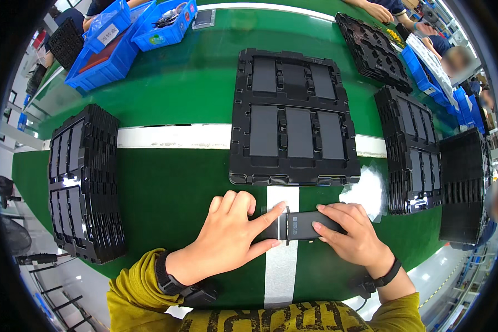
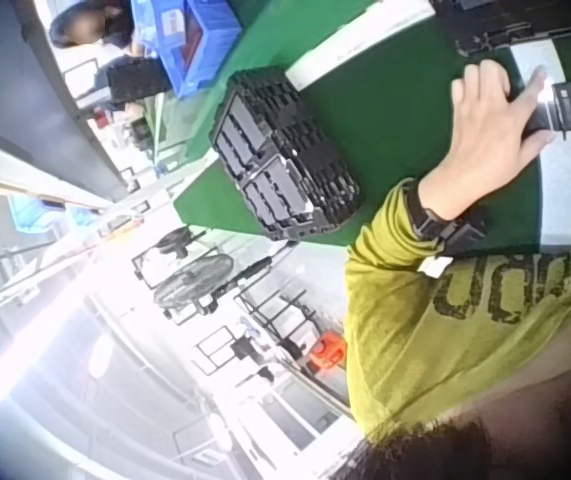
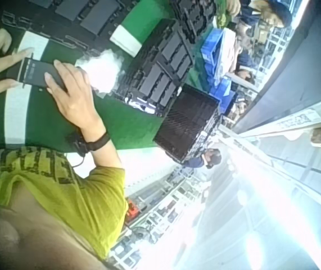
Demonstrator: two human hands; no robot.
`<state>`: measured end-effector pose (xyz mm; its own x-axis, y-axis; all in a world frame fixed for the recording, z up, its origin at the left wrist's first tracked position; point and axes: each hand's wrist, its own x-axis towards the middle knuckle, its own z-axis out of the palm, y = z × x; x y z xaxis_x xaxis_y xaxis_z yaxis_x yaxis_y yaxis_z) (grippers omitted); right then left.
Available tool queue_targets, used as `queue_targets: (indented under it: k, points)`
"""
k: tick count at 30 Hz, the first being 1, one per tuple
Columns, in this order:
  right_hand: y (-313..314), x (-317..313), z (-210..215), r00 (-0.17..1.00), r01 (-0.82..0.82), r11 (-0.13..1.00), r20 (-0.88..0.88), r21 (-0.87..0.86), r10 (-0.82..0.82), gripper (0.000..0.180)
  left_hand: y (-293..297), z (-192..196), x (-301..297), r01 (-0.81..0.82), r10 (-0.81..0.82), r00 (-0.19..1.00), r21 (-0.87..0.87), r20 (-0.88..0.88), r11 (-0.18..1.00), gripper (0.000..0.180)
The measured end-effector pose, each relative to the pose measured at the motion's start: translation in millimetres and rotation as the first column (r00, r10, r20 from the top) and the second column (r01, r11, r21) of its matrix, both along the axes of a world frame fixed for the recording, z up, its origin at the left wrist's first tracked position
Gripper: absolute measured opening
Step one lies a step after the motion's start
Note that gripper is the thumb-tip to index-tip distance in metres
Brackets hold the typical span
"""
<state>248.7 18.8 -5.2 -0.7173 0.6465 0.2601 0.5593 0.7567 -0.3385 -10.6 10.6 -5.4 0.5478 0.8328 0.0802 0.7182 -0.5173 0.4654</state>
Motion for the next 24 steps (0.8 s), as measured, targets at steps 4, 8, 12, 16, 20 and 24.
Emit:
queue_targets:
  k: [4, 8, 12, 16, 20, 24]
  points:
    - [-3, -1, 3, 1.0, 0.0, 1.0, 0.03, 0.016, -0.001, 0.034, -1, 1, 0, -0.003, 0.003, 1.0, 0.003, 0.004, 1.0, 0.059]
    - [-2, -1, 4, 0.998, -0.001, 1.0, 0.057, 0.023, -0.001, 0.035, 1, -1, -1, -0.005, 0.006, 0.999, -0.006, 0.044, 1.0, 0.06]
    - [-1, 0, 6, 1.0, -0.017, 0.999, 0.023, 0.032, 0.016, 0.036, 1, 1, 0, 0.05, -0.056, 0.982, 0.039, 0.181, 0.998, 0.061]
    - [0, 2, 4, 0.999, -0.031, 0.998, -0.011, 0.051, 0.031, 0.037, 4, -2, 7, 0.157, -0.175, 0.967, 0.106, 0.183, 0.982, 0.048]
    - [-1, 2, 5, 0.999, -0.036, 0.997, -0.017, 0.063, 0.037, 0.038, 4, -7, 8, 0.253, -0.274, 0.954, 0.156, 0.126, 0.955, 0.032]
    - [-2, 2, 4, 0.999, -0.04, 0.996, -0.018, 0.075, 0.042, 0.036, 3, -10, 10, 0.337, -0.351, 0.933, 0.157, 0.076, 0.928, 0.021]
